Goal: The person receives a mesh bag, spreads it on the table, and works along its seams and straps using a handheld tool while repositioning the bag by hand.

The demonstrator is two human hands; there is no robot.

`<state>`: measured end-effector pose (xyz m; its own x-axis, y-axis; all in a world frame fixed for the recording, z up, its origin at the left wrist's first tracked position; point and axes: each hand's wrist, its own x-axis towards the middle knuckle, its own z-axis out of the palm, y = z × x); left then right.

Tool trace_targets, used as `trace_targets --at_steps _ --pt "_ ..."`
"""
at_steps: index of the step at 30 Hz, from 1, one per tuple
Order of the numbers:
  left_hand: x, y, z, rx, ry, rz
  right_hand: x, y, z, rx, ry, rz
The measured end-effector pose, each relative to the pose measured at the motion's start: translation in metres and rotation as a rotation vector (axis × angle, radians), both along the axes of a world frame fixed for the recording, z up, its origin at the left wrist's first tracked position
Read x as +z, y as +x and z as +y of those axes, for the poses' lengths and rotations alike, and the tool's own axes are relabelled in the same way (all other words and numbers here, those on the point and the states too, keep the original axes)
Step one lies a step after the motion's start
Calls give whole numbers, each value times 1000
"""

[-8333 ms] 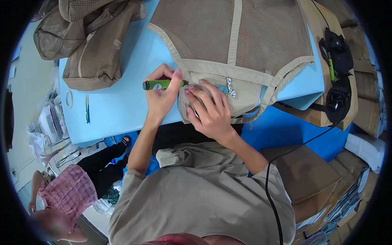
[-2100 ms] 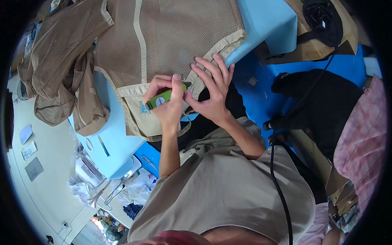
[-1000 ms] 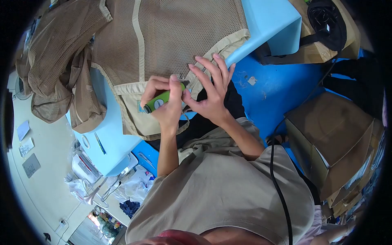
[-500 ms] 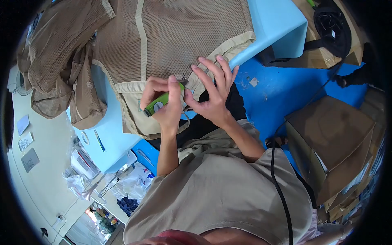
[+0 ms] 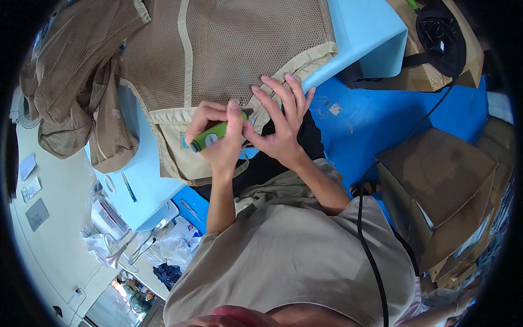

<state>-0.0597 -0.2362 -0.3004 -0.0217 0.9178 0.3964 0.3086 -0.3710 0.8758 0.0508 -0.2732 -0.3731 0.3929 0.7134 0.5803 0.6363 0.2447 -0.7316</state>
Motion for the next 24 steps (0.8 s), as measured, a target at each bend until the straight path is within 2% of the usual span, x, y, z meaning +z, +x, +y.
trace_targets --at_steps 3,5,9,11,13,15,17,18,21,22,24 --pt "1 -1 2 74 59 16 1 0 1 -2 0 4" --pt "2 1 -1 -19 6 52 -1 0 0 -1 1 4" --pt "2 2 1 53 -10 -47 1 1 1 0 -3 -1" --pt "3 1 1 -25 -12 2 -1 0 0 1 -9 -5" --pt "3 3 1 44 -50 -70 0 0 -1 4 -10 -4" --pt "3 0 2 63 -5 -23 0 1 1 2 -5 -4" --pt "4 0 1 -50 31 71 -1 1 0 0 -7 -11" --pt "1 2 0 -22 -55 -69 -1 1 -1 3 -11 -11" --pt "-1 0 -1 -28 -57 -82 0 1 1 0 2 -6" --pt "7 0 1 -58 6 79 -1 1 0 1 -8 -6" --pt "6 0 2 -6 2 31 -1 1 -1 6 -20 -7"
